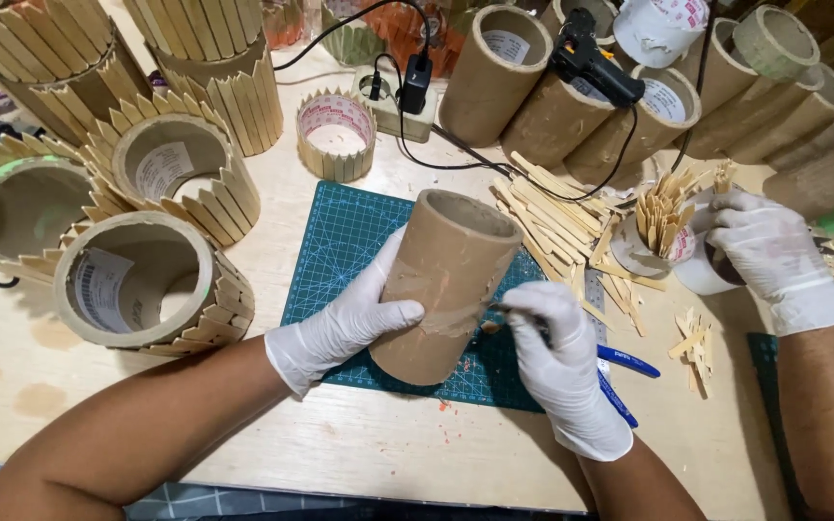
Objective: Preparing cardboard tubes for a craft project by scraping and marking the surface with a utility knife.
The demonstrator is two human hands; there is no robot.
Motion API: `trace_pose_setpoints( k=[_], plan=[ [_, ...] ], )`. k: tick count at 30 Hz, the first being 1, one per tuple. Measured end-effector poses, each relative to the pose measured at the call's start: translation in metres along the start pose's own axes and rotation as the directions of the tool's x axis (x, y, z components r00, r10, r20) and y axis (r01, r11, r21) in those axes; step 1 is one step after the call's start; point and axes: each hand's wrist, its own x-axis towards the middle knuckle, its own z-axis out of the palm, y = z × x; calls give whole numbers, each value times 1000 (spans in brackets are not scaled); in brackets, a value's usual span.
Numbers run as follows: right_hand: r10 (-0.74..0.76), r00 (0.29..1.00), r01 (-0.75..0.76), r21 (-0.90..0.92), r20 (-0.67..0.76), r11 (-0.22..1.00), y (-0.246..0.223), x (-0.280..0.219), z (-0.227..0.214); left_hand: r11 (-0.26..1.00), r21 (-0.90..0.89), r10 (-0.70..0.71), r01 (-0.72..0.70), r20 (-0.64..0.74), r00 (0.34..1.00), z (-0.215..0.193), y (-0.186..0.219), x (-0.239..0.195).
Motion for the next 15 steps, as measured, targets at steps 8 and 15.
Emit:
trace_pose_setpoints(
  k=[8, 15],
  plan=[
    [-36, 994, 40, -34, 104, 999, 4, -5, -1, 1000, -1, -9, 9, -17, 1000, 0, 0, 1],
    [105, 994, -106, 64, 13, 992, 14, -5, -7, 1000, -5, 18, -18, 7, 1000, 2, -3, 0]
  ],
)
